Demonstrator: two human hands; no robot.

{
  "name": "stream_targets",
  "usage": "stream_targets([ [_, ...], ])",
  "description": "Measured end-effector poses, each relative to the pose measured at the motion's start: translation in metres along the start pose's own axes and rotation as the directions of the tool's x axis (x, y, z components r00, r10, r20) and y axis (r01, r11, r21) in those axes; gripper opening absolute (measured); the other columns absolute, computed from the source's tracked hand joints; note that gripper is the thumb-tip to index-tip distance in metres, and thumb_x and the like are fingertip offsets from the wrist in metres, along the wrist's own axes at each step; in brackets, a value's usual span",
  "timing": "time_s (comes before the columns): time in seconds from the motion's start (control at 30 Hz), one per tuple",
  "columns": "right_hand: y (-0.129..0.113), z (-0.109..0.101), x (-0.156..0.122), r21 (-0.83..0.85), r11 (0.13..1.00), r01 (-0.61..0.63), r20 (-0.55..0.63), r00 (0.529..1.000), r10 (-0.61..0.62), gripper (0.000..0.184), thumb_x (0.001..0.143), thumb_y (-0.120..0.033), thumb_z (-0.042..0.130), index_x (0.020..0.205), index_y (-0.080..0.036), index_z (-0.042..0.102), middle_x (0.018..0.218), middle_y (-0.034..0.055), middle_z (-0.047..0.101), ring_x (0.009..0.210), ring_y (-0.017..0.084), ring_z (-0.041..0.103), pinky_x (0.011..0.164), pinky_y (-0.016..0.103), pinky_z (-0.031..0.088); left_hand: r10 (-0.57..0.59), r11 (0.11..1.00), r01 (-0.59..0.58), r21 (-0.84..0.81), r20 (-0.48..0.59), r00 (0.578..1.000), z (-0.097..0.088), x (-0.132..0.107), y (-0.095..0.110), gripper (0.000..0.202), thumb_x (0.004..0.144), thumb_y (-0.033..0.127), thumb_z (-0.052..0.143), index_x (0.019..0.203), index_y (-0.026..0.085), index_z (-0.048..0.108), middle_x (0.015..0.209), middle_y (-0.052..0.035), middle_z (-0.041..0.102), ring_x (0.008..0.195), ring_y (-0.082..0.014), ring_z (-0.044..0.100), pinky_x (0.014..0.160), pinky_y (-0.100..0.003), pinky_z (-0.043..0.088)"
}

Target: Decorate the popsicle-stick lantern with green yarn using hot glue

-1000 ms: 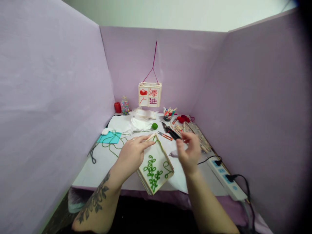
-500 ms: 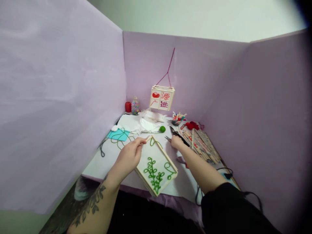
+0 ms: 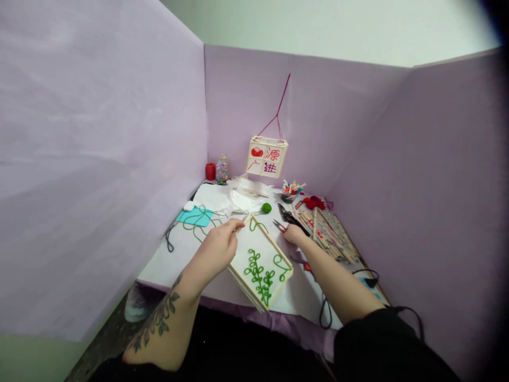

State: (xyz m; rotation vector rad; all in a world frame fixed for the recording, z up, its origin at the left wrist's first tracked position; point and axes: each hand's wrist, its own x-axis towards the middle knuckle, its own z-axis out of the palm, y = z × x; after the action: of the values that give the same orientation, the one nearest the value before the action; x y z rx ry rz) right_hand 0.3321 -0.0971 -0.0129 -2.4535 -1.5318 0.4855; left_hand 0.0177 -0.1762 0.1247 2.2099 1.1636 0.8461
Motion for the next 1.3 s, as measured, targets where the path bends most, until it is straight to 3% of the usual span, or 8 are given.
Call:
stream_targets([
  [0.23,-0.014,-0.039,-0.064,0.475,0.872,0.119,-0.117,0.991,-0.071,0.03,0.099,-0.017,0.031,0.127,-0.02,0.043,0.112,0.0079,0.066,0.08,0.013,0.067,0.071,0.027,0.054,-0.013,1.0,0.013,0.002,0.064,0.998,-0.005,0.001,0.014,0.031,0.089,0.011,0.042,0.109,0.02,0.063,0.089,-0.0012,0.072,0.076,-0.016,0.066,0.072,-0.029,0.05],
  [0.27,-0.014,-0.042,-0.082,0.561,0.807,0.183,-0.176,0.979,-0.1,0.033,0.099,-0.019,0.03,0.131,-0.024,0.035,0.112,0.0042,0.065,0.076,0.011,0.065,0.068,0.025,0.053,-0.014,1.0,0.014,-0.001,0.07,0.997,-0.003,0.002,0.018,0.03,0.089,0.012,0.042,0.109,0.02,0.064,0.083,0.0,0.071,0.071,-0.0153,0.065,0.069,-0.028,0.049],
  [0.37,-0.011,-0.043,-0.136,0.885,0.265,0.383,-0.358,0.923,-0.14,0.042,0.087,-0.025,0.054,0.125,-0.028,0.038,0.091,-0.0033,0.061,0.059,0.009,0.055,0.055,0.023,0.045,0.012,1.0,-0.011,-0.021,0.072,0.997,0.005,0.003,0.03,0.028,0.09,0.014,0.044,0.108,0.02,0.064,0.081,0.0002,0.07,0.069,-0.0149,0.064,0.069,-0.028,0.049],
  [0.43,-0.008,-0.04,-0.164,0.945,0.169,0.28,-0.261,0.957,-0.127,0.034,0.087,-0.036,0.059,0.117,-0.026,0.047,0.069,-0.0083,0.049,0.047,0.007,0.04,0.046,0.021,0.033,0.052,0.998,-0.05,-0.03,0.06,0.997,0.013,0.003,0.037,0.027,0.089,0.013,0.044,0.108,0.02,0.063,0.091,-0.002,0.071,0.077,-0.0156,0.066,0.074,-0.029,0.05],
  [0.6,-0.01,-0.034,-0.198,0.972,0.203,0.114,-0.076,0.98,-0.186,0.046,0.091,-0.066,0.045,0.093,-0.021,0.056,0.058,-0.0089,0.031,0.046,0.008,0.025,0.044,0.023,0.017,0.175,0.985,-0.175,-0.01,0.034,0.984,0.028,0.002,0.049,0.026,0.09,0.011,0.043,0.106,0.018,0.062,0.105,-0.0053,0.072,0.092,-0.0175,0.068,0.086,-0.032,0.053],
  [0.8,-0.014,-0.035,-0.207,0.966,0.254,0.058,-0.008,0.982,-0.191,0.045,0.087,-0.065,0.048,0.086,-0.021,0.057,0.055,-0.0088,0.031,0.045,0.008,0.022,0.044,0.025,0.014,0.249,0.968,-0.25,0.017,0.023,0.968,0.039,-0.006,0.06,0.027,0.09,0.01,0.042,0.108,0.016,0.06,0.107,-0.0082,0.072,0.1,-0.0187,0.069,0.088,-0.033,0.056],
  [1.17,0.002,-0.027,-0.211,0.96,0.261,0.1,-0.068,0.989,-0.129,0.043,0.089,-0.063,0.045,0.088,-0.021,0.057,0.055,-0.0082,0.033,0.045,0.01,0.025,0.045,0.025,0.017,0.303,0.951,-0.307,0.034,0.1,0.948,0.05,-0.017,0.08,0.028,0.089,0.006,0.041,0.109,0.015,0.059,0.109,-0.0112,0.071,0.103,-0.0212,0.069,0.09,-0.036,0.058],
  [1.3,0.005,-0.022,-0.207,0.913,0.36,0.191,-0.164,0.981,-0.105,0.04,0.091,-0.06,0.042,0.087,-0.023,0.057,0.056,-0.006,0.038,0.047,0.013,0.033,0.046,0.026,0.024,0.33,0.941,-0.334,0.044,0.085,0.94,0.054,-0.02,0.081,0.028,0.09,0.007,0.04,0.108,0.014,0.059,0.111,-0.0125,0.07,0.108,-0.0217,0.068,0.094,-0.038,0.057],
])
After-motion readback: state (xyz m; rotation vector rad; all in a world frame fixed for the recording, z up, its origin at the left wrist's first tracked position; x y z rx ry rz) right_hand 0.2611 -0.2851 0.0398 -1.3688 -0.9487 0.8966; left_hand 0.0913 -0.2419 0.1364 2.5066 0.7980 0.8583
